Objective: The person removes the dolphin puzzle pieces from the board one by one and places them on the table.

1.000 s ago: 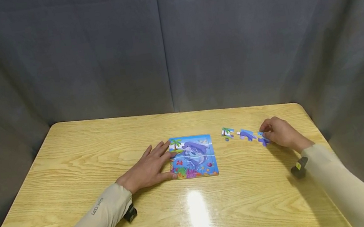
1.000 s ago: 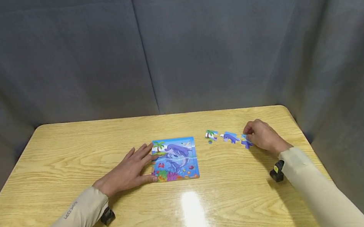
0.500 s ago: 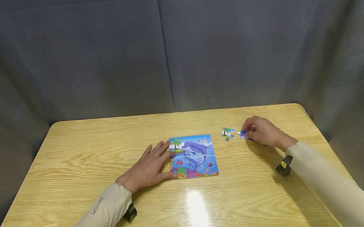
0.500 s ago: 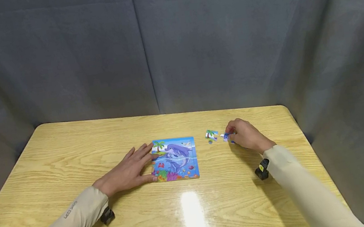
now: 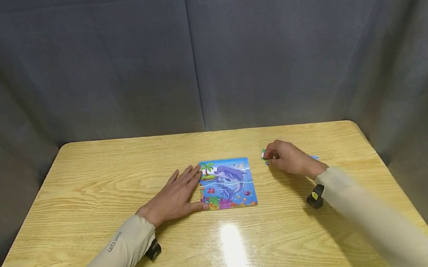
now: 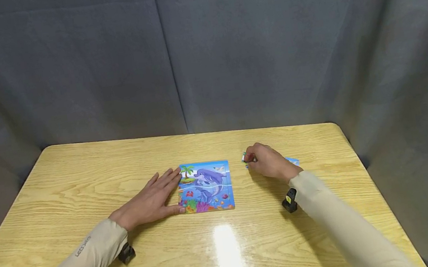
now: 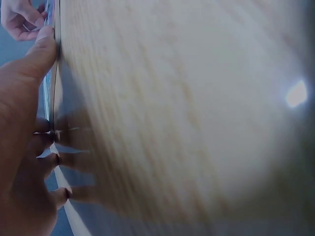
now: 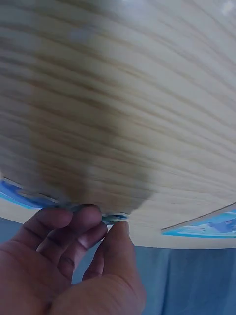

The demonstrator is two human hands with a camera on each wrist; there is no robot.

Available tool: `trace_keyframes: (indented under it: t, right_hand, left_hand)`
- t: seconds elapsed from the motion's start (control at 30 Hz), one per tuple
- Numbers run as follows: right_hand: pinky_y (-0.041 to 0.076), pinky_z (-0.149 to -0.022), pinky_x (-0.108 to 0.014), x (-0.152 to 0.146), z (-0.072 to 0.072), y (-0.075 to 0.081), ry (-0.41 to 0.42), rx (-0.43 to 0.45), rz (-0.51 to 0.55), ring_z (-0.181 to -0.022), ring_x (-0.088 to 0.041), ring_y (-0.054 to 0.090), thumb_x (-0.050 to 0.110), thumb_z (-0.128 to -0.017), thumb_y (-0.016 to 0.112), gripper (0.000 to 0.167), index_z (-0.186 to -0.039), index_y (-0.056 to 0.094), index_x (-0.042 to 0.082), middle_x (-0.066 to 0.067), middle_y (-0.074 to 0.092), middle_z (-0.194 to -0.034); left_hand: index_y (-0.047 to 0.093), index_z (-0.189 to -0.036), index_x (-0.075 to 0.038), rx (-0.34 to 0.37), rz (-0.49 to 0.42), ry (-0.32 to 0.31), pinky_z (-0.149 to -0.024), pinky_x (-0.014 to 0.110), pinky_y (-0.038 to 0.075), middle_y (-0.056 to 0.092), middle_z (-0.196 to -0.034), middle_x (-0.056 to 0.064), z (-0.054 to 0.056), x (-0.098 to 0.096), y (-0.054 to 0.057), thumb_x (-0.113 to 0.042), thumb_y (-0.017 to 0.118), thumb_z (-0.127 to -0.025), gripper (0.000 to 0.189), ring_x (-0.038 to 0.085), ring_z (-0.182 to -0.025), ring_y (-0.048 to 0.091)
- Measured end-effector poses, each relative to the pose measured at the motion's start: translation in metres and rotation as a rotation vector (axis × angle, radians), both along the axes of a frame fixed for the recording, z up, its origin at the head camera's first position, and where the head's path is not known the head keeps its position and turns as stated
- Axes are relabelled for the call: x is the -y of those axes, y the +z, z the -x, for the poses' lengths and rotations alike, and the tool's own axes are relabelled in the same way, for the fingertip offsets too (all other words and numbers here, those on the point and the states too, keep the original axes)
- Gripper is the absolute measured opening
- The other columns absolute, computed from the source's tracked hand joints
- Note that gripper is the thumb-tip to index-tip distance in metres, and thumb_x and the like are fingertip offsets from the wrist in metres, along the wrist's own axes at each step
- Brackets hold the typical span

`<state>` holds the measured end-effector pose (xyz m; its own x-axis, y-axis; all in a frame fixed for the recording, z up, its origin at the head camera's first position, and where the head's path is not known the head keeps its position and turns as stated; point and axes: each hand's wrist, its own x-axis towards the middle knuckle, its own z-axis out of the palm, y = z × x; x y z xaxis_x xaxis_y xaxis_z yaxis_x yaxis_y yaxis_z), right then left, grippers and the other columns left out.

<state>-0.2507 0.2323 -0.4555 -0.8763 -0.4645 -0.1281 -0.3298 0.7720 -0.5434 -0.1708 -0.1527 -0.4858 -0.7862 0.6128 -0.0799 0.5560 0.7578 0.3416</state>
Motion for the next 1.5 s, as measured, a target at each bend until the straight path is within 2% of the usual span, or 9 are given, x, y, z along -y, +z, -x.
trace_keyframes:
  t: [0.23,0.4,0.63,0.83,1.1,1.5]
  right_hand:
    - [0.054,-0.087,-0.040,0.029,0.000,0.006,0.080,0.009,0.007,-0.101,-0.024,0.064,0.004,-0.103,0.067,0.016,-0.118,0.073,0.004,-0.014,0.068,-0.115]
    - [0.057,-0.088,-0.040,0.048,-0.001,0.009,0.145,0.007,-0.001,-0.100,-0.024,0.066,0.005,-0.102,0.069,0.022,-0.123,0.072,0.001,-0.015,0.069,-0.117]
    - [0.058,-0.091,-0.042,0.063,-0.003,0.012,0.177,-0.013,-0.028,-0.097,-0.023,0.064,0.008,-0.102,0.071,0.027,-0.127,0.073,-0.001,-0.016,0.068,-0.119]
    - [0.057,-0.099,-0.047,0.069,-0.004,0.014,0.185,-0.031,-0.081,-0.103,-0.025,0.064,0.009,-0.100,0.073,0.031,-0.131,0.071,0.000,-0.017,0.067,-0.122]
    - [0.058,-0.099,-0.043,0.073,-0.006,0.011,0.185,0.005,-0.091,-0.107,-0.024,0.066,0.009,-0.101,0.071,0.024,-0.125,0.072,0.004,-0.012,0.066,-0.119]
    - [0.057,-0.095,-0.042,0.093,-0.011,0.013,0.255,-0.006,-0.083,-0.099,-0.021,0.064,0.009,-0.102,0.071,0.017,-0.119,0.073,0.006,-0.011,0.069,-0.115]
  left_hand:
    - [0.022,-0.170,-0.003,-0.002,0.000,-0.002,-0.136,0.063,0.013,0.011,-0.181,0.012,-0.001,0.000,0.001,-0.068,0.057,-0.102,0.099,0.034,-0.169,0.013]
    - [0.023,-0.169,-0.003,-0.003,-0.003,-0.004,-0.135,0.064,0.013,0.012,-0.181,0.013,-0.001,-0.001,0.002,-0.067,0.057,-0.103,0.099,0.035,-0.169,0.014]
    - [0.023,-0.169,-0.003,-0.003,0.005,-0.001,-0.135,0.064,0.013,0.012,-0.181,0.013,0.000,-0.001,0.002,-0.066,0.058,-0.103,0.098,0.036,-0.169,0.013]
    - [0.022,-0.170,-0.004,-0.007,0.007,-0.002,-0.135,0.064,0.013,0.011,-0.181,0.012,0.001,-0.002,0.003,-0.067,0.057,-0.102,0.099,0.035,-0.169,0.014]
    - [0.024,-0.169,-0.002,0.001,0.002,0.003,-0.135,0.065,0.013,0.013,-0.181,0.014,-0.001,-0.001,0.004,-0.065,0.059,-0.102,0.098,0.037,-0.169,0.015]
    - [0.022,-0.170,-0.004,0.023,-0.001,0.013,-0.136,0.063,0.011,0.011,-0.182,0.011,-0.002,-0.001,0.003,-0.067,0.058,-0.102,0.100,0.034,-0.169,0.012]
